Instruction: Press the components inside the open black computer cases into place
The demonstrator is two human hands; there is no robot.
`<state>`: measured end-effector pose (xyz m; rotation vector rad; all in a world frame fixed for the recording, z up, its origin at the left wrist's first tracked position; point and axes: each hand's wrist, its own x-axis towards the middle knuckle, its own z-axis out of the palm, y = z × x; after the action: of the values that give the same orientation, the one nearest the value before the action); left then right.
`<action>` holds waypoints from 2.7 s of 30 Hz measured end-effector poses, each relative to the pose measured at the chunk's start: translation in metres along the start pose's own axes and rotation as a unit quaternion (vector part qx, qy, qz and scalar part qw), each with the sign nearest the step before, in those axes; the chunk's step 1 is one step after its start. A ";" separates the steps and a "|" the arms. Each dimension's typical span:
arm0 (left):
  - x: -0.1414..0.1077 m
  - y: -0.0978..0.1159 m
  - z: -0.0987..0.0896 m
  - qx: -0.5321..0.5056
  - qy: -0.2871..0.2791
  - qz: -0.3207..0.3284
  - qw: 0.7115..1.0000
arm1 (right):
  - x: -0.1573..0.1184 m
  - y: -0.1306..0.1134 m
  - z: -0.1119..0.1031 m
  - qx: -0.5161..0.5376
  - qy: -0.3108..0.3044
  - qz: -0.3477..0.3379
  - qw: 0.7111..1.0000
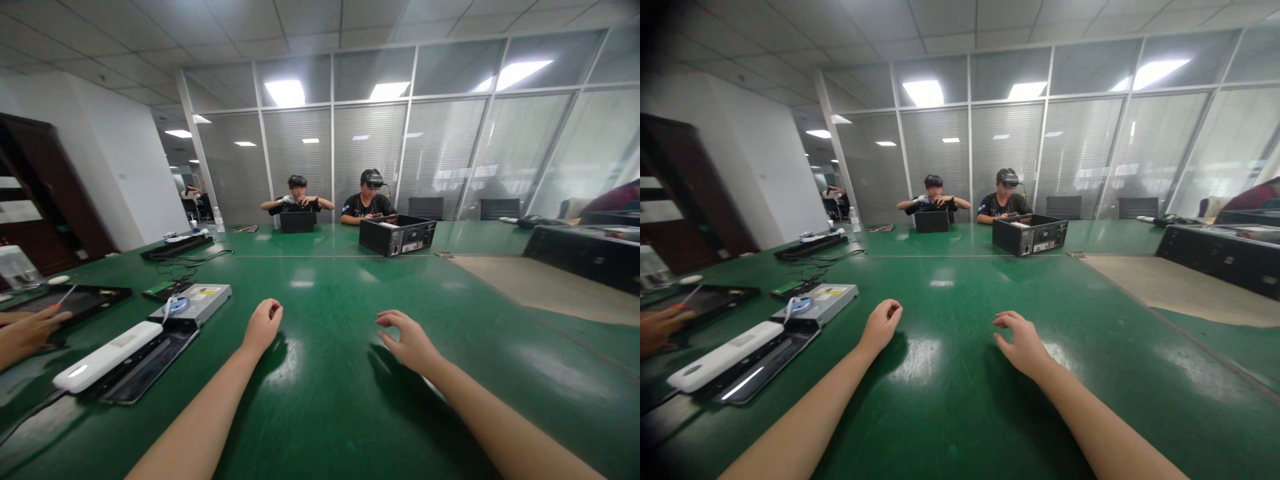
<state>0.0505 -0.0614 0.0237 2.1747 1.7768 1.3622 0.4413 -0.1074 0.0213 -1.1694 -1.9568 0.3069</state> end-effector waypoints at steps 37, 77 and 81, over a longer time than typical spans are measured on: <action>-0.006 0.018 -0.002 -0.122 -0.072 0.013 0.990 | -0.014 -0.012 -0.005 0.014 0.009 0.093 0.995; 0.031 -0.074 -0.001 -0.279 0.236 -0.258 0.894 | 0.003 -0.198 -0.109 -0.200 -0.303 0.010 0.932; 0.027 -0.060 0.001 -0.264 0.206 -0.230 0.914 | 0.034 -0.211 -0.117 -0.171 -0.328 0.012 0.929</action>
<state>0.0034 -0.0188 0.0086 1.1684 1.6059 1.9538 0.3902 -0.2155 0.2335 -1.4365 -2.6620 0.4196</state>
